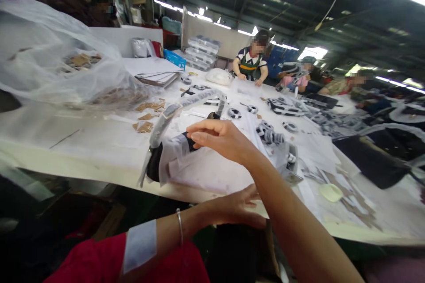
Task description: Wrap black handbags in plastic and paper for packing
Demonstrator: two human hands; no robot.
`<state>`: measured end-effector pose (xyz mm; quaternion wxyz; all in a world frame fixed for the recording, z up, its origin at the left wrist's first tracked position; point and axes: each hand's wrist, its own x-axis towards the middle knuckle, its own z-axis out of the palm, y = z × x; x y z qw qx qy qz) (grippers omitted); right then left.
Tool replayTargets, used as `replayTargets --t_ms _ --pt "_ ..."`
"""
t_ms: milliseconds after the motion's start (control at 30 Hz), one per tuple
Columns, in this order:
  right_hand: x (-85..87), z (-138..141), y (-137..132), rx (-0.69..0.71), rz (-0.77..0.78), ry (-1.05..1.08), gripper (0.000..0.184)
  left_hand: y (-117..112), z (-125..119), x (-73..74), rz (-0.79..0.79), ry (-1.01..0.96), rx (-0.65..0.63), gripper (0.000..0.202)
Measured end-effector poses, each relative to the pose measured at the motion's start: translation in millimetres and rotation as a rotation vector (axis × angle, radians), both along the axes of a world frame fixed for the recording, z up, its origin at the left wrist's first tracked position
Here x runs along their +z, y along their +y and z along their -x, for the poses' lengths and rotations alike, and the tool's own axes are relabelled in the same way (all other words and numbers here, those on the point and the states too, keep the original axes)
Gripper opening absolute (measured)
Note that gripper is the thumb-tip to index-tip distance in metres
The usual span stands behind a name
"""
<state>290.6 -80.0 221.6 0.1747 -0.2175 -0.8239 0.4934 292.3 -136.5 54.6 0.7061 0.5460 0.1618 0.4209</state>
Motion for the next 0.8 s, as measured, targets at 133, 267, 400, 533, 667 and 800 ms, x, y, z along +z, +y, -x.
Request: replayTargets --t_ms 133,267,400,533,667,800 --pt "3.7 8.3 4.9 0.028 0.09 0.128 0.03 9.4 -34.8 3.0 -0.02 -0.06 -0.171 0.091" --pt "-1.6 -9.9 12.9 -0.008 0.054 0.116 0.029 7.7 -17.8 -20.5 0.073 0.018 -0.285 0.065" --pt "-44.2 -50.1 29.8 -0.197 -0.032 0.016 0.033 -22.4 46.1 -44.9 0.164 0.219 -0.182 0.04" --pt "-137.0 -81.5 38.2 -0.343 -0.104 -0.169 0.033 -71.2 107.0 -63.1 0.303 0.392 0.115 0.024" --pt "-218.2 -94.9 32.0 -0.444 -0.249 -0.114 0.033 -117.7 157.0 -68.7 0.371 0.619 0.456 0.022" --pt "-242.5 -96.0 25.4 -0.482 -0.385 -0.08 0.033 -146.5 195.0 -65.4 0.385 0.794 0.863 0.025"
